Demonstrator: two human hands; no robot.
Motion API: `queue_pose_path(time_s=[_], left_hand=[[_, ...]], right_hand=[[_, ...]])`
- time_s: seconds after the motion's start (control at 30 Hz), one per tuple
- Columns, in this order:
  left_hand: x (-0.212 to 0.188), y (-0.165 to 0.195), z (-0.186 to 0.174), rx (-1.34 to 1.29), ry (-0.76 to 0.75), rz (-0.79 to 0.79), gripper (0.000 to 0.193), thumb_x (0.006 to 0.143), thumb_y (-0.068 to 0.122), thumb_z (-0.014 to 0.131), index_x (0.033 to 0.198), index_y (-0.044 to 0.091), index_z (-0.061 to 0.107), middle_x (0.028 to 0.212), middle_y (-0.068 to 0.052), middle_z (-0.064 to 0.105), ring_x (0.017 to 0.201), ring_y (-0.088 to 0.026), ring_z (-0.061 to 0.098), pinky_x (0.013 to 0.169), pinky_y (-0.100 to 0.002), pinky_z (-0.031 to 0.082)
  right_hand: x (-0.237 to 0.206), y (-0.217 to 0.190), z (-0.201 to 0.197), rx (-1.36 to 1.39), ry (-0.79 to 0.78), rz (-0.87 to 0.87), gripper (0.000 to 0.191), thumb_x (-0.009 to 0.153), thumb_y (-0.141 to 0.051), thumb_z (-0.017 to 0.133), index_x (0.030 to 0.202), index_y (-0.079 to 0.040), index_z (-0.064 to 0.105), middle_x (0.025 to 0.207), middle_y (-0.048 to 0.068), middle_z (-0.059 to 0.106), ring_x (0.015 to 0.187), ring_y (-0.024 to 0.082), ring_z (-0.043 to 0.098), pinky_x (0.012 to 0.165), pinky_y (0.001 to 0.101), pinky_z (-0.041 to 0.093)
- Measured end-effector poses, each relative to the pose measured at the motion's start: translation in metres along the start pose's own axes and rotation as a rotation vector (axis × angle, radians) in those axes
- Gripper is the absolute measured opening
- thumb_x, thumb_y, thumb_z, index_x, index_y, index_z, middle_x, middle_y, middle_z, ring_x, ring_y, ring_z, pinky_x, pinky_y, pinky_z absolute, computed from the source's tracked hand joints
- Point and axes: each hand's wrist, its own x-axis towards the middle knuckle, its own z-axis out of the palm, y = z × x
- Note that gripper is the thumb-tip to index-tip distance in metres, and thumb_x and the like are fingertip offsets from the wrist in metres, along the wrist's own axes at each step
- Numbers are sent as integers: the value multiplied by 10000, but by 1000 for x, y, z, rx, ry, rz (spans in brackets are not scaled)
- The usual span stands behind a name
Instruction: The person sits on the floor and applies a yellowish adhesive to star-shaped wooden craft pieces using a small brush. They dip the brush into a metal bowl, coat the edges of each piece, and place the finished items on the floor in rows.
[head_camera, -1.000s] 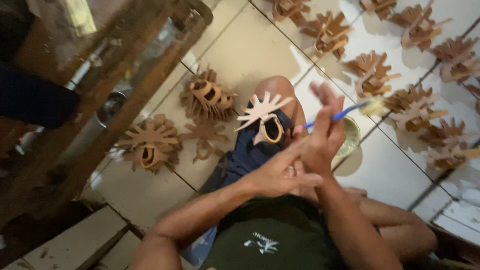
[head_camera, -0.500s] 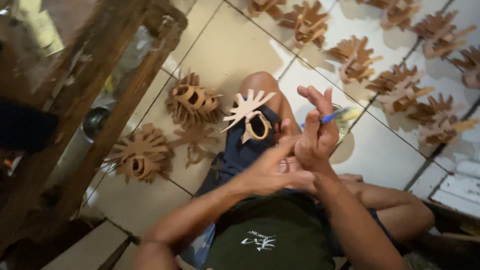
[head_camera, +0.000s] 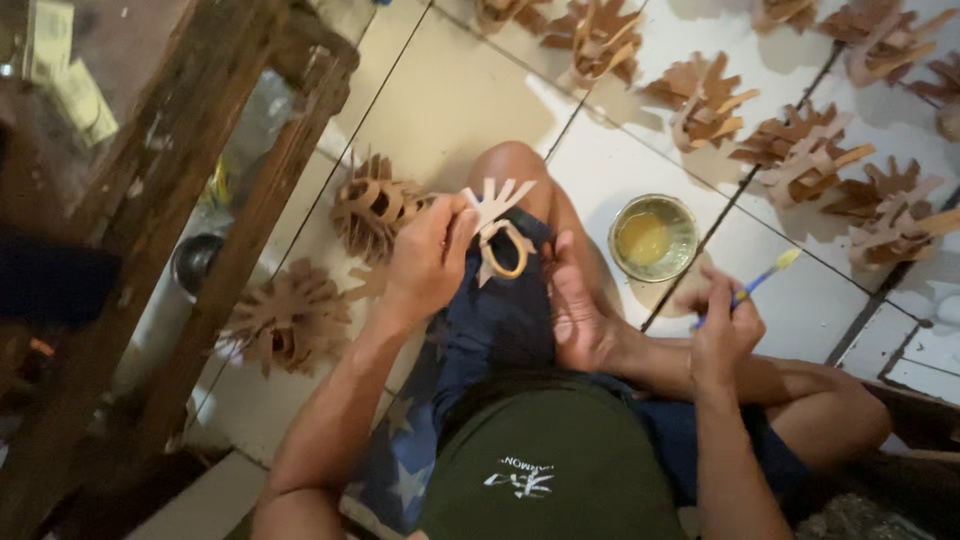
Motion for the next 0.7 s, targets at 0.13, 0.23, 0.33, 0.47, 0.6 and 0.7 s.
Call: queue_pose_path(time_s=[0.13, 0.23, 0.33, 0.47, 0.6, 0.7], left_hand=[[15, 6, 12, 251, -25, 552, 148, 936, 134, 721, 848, 84, 613, 857, -94, 664, 948, -316, 658, 826, -451, 514], [25, 11, 18, 479, -13, 909, 440, 628, 53, 586, 1045, 31, 724, 1069, -199, 707, 988, -336, 617, 781, -448, 476], [37, 10, 19, 612, -375, 773, 243, 678, 44, 724, 919, 62, 751, 946, -118, 720, 1022, -344, 661, 802, -477, 519], [35, 6, 24, -115, -248, 174, 283, 868, 2, 726, 1148, 30, 761, 966, -128, 740, 917, -268, 700, 795, -389, 584], [10, 16, 48, -988, -270, -126, 309, 909, 29, 758, 1208, -30, 709, 1022, -104, 762, 867, -154, 726, 774, -312, 606], [-8, 34, 70, -1133, -398, -258, 350, 866, 47, 786, 1199, -32, 710, 975, -81, 748, 765, -116, 674, 660, -262, 541]], right_hand=[[-13, 20, -17, 320, 30, 262, 252, 1111, -243, 568, 1167, -18, 665, 697, 5, 577, 515, 51, 456, 466, 213, 351], [-19, 24, -20, 359, 15, 295, 260, 1084, -240, 574, 1178, -13, 657, 702, 14, 587, 469, 33, 365, 418, 216, 276], [-22, 22, -19, 338, -12, 270, 264, 1083, -221, 588, 1199, 5, 660, 727, 24, 585, 486, 30, 365, 427, 220, 267], [-25, 6, -18, 414, -24, 285, 255, 1072, -202, 595, 1196, 8, 671, 718, 26, 590, 471, 30, 342, 426, 213, 246], [-25, -26, -21, 548, -121, 238, 251, 1060, -173, 600, 1223, 6, 666, 731, 26, 601, 498, 35, 376, 448, 207, 281], [-23, -52, -26, 569, -171, 254, 265, 1000, -111, 647, 1225, 26, 678, 737, 10, 584, 537, 38, 424, 445, 196, 284]])
